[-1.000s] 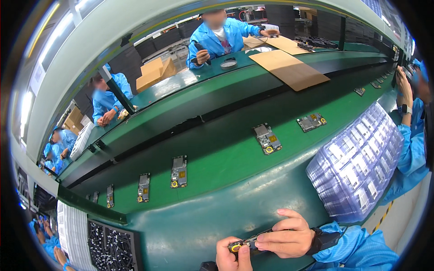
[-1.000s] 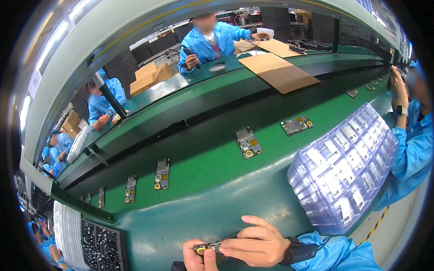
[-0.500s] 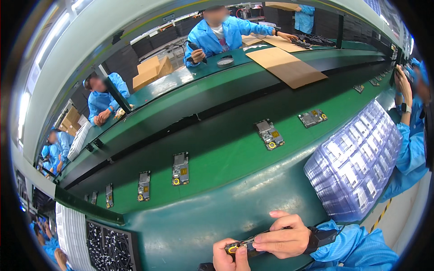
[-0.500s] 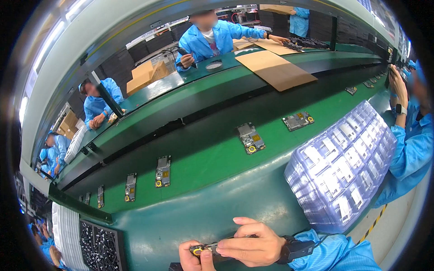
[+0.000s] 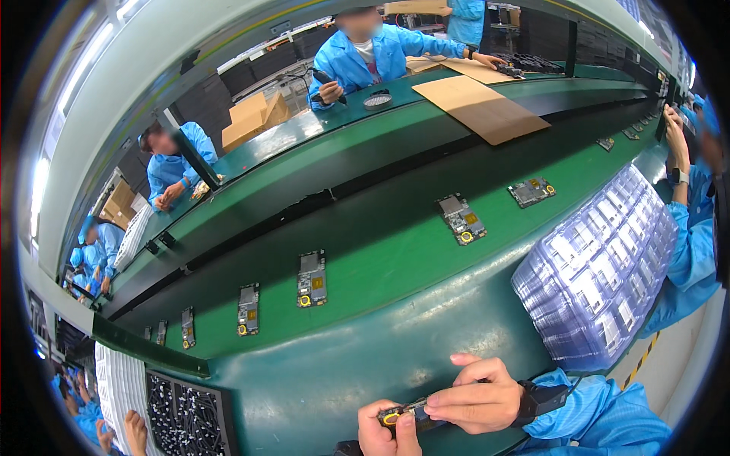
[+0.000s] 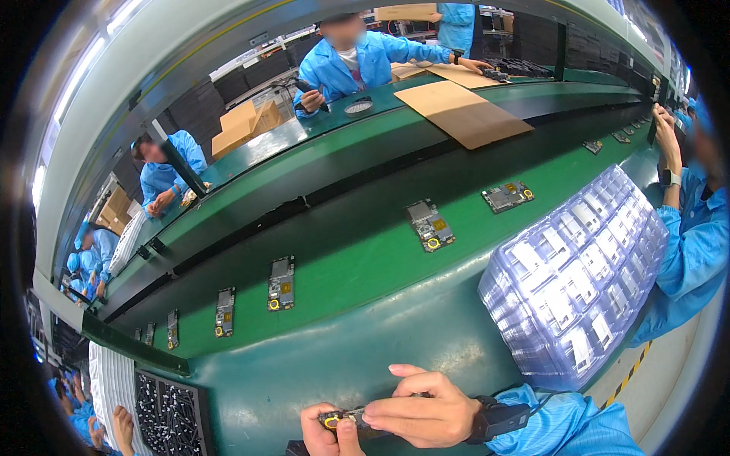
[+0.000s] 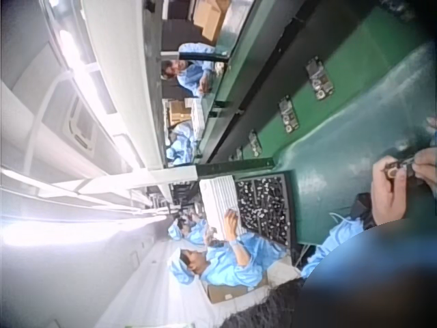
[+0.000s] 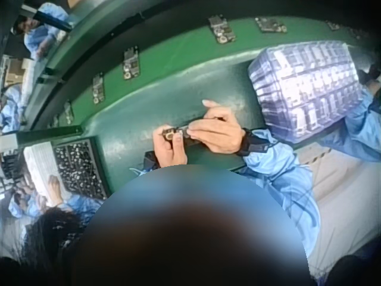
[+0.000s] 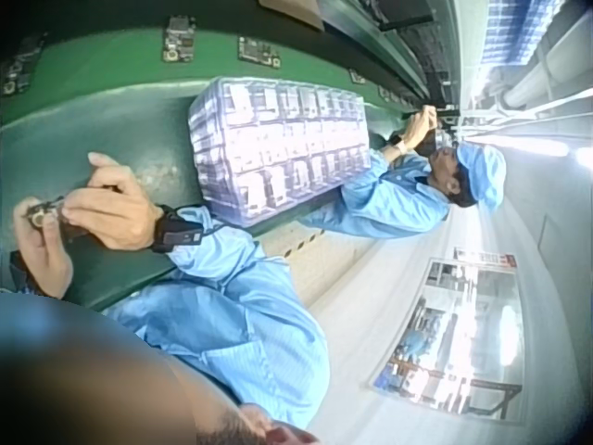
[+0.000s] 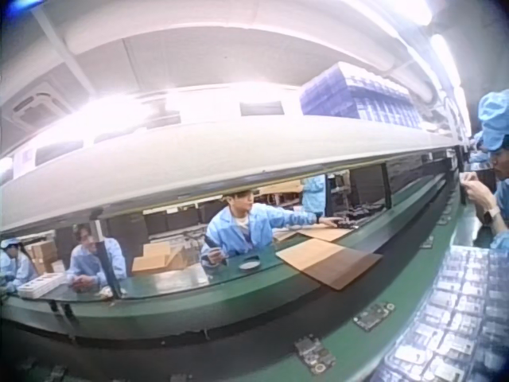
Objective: Assembling and inspecting small circuit board components on a factory assembly line.
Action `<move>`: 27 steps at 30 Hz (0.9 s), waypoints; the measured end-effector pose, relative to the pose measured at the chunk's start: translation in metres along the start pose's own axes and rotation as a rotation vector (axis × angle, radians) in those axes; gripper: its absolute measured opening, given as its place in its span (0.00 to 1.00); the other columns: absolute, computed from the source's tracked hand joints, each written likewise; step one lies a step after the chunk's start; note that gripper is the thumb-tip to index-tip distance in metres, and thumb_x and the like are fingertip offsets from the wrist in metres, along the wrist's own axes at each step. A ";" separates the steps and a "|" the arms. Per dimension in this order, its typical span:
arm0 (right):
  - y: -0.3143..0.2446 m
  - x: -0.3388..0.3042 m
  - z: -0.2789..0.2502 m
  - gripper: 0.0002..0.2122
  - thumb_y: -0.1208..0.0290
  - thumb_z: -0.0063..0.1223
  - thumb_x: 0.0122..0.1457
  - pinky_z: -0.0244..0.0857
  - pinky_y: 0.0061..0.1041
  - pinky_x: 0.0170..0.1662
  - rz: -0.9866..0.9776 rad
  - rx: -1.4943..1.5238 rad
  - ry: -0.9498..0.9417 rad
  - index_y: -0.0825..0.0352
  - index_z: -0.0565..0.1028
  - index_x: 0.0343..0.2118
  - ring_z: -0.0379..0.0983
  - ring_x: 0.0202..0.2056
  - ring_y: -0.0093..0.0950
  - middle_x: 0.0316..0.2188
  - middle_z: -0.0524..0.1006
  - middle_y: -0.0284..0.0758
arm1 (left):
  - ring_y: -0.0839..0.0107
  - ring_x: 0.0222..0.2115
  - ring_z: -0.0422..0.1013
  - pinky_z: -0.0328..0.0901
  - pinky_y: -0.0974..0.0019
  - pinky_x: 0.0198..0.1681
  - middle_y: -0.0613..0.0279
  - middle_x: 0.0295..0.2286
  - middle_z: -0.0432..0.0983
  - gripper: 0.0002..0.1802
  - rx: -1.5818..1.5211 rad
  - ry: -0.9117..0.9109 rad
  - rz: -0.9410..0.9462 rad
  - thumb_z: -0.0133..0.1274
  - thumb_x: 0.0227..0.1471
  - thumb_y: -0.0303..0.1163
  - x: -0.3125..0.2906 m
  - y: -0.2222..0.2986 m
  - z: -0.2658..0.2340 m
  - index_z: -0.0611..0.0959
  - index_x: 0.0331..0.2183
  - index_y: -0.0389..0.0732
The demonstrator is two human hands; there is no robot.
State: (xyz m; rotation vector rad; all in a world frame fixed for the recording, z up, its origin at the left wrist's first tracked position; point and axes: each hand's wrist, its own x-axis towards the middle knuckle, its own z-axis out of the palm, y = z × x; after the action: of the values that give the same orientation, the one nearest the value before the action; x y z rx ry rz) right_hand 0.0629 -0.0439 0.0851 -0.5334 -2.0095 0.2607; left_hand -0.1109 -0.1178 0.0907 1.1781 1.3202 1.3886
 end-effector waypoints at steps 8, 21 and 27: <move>-0.003 0.010 0.004 0.13 0.73 0.69 0.47 0.70 0.36 0.52 0.229 0.101 0.082 0.65 0.82 0.38 0.72 0.37 0.27 0.37 0.80 0.31 | 0.75 0.29 0.63 0.61 0.73 0.36 0.62 0.31 0.65 0.11 0.107 0.047 0.096 0.47 0.62 0.26 -0.002 -0.008 0.000 0.68 0.44 0.33; 0.006 0.000 0.002 0.08 0.70 0.66 0.53 0.69 0.29 0.39 0.553 0.385 -0.104 0.66 0.81 0.33 0.77 0.28 0.33 0.26 0.79 0.36 | 0.68 0.22 0.70 0.66 0.66 0.27 0.56 0.24 0.73 0.09 0.340 -0.051 0.119 0.57 0.56 0.28 0.025 0.000 -0.012 0.77 0.39 0.36; 0.013 0.000 -0.004 0.10 0.65 0.59 0.60 0.68 0.25 0.28 0.648 0.573 -0.483 0.68 0.79 0.33 0.75 0.25 0.27 0.26 0.78 0.33 | 0.75 0.21 0.70 0.65 0.70 0.26 0.61 0.21 0.73 0.09 0.458 -0.230 0.095 0.57 0.55 0.28 0.029 0.009 -0.019 0.77 0.39 0.38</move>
State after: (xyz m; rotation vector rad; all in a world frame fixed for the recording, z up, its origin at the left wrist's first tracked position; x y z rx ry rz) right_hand 0.0692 -0.0330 0.0819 -0.7800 -2.0132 1.4239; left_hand -0.1344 -0.0932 0.1017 1.6693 1.4719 0.9998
